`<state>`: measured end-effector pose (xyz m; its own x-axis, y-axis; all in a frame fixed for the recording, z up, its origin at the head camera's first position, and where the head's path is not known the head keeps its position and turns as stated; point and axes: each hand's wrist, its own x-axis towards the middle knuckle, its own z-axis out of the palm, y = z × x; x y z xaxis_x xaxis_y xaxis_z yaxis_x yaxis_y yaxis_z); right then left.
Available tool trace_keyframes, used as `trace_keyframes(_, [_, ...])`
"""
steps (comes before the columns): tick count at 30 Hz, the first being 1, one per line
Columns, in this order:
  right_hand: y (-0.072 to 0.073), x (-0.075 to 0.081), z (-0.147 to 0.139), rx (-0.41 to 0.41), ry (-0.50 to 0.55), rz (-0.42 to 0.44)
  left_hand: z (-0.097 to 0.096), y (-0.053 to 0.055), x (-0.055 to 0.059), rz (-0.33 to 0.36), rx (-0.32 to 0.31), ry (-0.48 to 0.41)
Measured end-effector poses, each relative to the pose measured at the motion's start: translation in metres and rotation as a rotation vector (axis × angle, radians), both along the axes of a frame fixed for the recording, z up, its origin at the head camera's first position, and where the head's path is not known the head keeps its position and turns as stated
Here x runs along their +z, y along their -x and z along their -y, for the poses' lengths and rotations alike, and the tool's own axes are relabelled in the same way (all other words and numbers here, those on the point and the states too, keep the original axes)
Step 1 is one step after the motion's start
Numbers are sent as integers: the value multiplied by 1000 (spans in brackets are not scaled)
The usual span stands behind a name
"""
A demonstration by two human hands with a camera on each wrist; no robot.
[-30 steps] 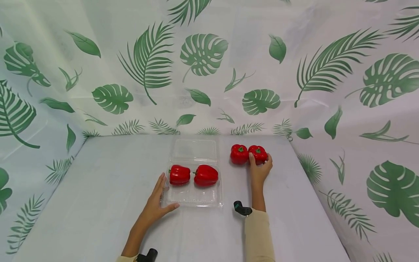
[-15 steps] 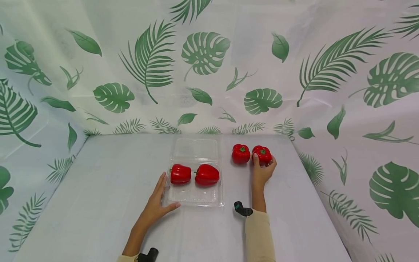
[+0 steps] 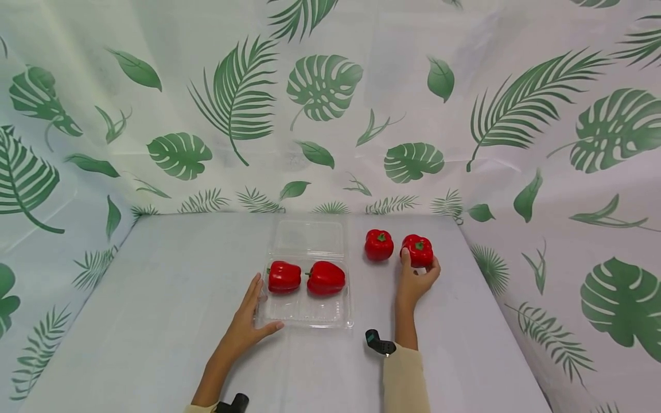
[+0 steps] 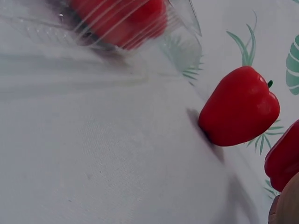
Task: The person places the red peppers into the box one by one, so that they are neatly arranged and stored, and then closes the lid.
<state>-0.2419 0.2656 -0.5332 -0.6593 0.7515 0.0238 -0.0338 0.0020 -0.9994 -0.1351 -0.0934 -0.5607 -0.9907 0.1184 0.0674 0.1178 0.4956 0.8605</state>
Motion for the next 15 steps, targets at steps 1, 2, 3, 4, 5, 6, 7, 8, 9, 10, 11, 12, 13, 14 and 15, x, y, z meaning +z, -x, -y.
trace_keyframes(1, [-1,1,1,-3,0,-19,0,0,0,-1,0,4])
trace_keyframes(2, [-3,3,2,-5,0,-35,0,0,0,-8,-3,7])
trace_keyframes(3, [-4,4,3,-8,-2,-42,0,0,0,-6,-2,10])
trace_keyframes(4, [-5,5,3,-9,-3,-51,0,0,1,-6,-1,9])
trace_keyframes(5, [-6,7,4,-9,-2,-63,1,0,1,-2,1,7])
trace_keyframes(6, [-8,8,4,-6,3,-73,1,0,2,1,3,6])
trace_keyframes(7, [-9,9,4,-4,10,-86,1,0,2,-1,1,7])
trace_keyframes(8, [-11,9,5,-2,20,-95,1,0,2,5,1,5])
trace_keyframes(9, [-13,10,5,-1,30,-104,0,0,2,14,3,5])
trace_keyframes(10, [-15,10,5,3,45,-117,0,0,2,17,2,5])
trace_keyframes(11, [-16,10,5,9,58,-126,0,0,2,20,0,5])
trace_keyframes(12, [-19,11,5,14,75,-129,0,0,2,20,-1,5])
trace_keyframes(13, [-21,11,5,19,84,-132,0,0,2,20,-1,5])
trace_keyframes(14, [-22,12,6,28,92,-134,0,0,3,24,1,5])
trace_keyframes(15, [-24,13,6,41,102,-141,0,0,3,21,0,5])
